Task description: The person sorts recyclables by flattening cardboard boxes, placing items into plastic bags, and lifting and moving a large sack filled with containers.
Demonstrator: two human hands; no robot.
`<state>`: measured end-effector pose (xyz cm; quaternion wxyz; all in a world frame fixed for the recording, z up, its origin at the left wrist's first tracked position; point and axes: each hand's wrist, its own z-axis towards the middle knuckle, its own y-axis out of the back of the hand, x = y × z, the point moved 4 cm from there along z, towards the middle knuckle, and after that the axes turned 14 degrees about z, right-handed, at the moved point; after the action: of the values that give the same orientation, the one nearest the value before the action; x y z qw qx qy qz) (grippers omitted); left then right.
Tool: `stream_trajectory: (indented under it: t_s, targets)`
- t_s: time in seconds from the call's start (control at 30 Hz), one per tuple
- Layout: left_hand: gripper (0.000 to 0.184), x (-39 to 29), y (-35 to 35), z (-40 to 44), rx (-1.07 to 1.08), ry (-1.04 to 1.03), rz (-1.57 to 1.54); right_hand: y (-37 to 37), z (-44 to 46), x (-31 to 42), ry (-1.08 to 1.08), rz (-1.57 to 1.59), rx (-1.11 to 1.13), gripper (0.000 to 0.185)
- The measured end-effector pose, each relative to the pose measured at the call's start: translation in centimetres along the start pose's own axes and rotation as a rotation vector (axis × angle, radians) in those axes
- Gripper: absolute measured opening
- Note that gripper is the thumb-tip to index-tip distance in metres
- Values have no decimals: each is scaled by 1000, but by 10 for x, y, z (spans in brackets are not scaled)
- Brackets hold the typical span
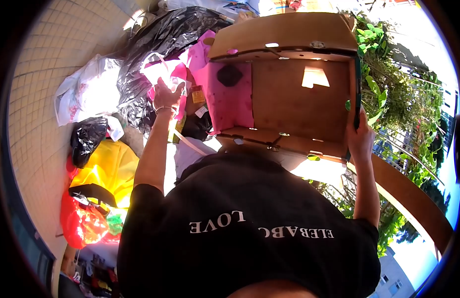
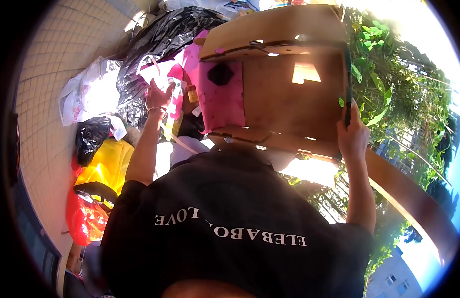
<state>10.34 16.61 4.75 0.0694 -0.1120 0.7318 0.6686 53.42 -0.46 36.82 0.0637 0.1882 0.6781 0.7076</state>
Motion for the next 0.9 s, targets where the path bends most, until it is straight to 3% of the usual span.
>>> stream_trajectory:
  t_s: [0.1, 0.13, 0.17, 0.2, 0.3, 0.47, 0.67, 0.77, 0.83, 0.9]
  targets:
    - [36, -55, -1, -9, 123, -51, -190, 2, 1, 3, -4, -2, 22, 37]
    - [36, -75, 1, -14, 334, -46, -215, 2, 1, 4, -6, 2, 22, 37]
    - [39, -87, -15, -18, 301, -157, -218, 2, 1, 5, -8, 5, 23, 38]
    - [48, -109, -1, -24, 401, -127, -144, 2, 1, 6, -9, 9, 24, 38]
    - [61, -140, -5, -31, 385, -106, -100, 3, 2, 16, -38, 16, 63, 39]
    - [67, -157, -25, -31, 496, 75, -120, 1, -1, 11, -50, 46, 92, 45]
    - [60, -148, -31, -34, 597, 344, -227, 0, -1, 14, -85, 36, 128, 45]
    - [47, -141, -50, -32, 640, 415, -268, -14, -2, -14, -74, 108, 160, 44]
    - [37, -140, -44, -35, 705, 472, -328, -8, 3, 21, -64, 95, 140, 45]
    - [27, -139, -47, -43, 720, 486, -387, -19, 6, -14, -60, 27, 110, 47]
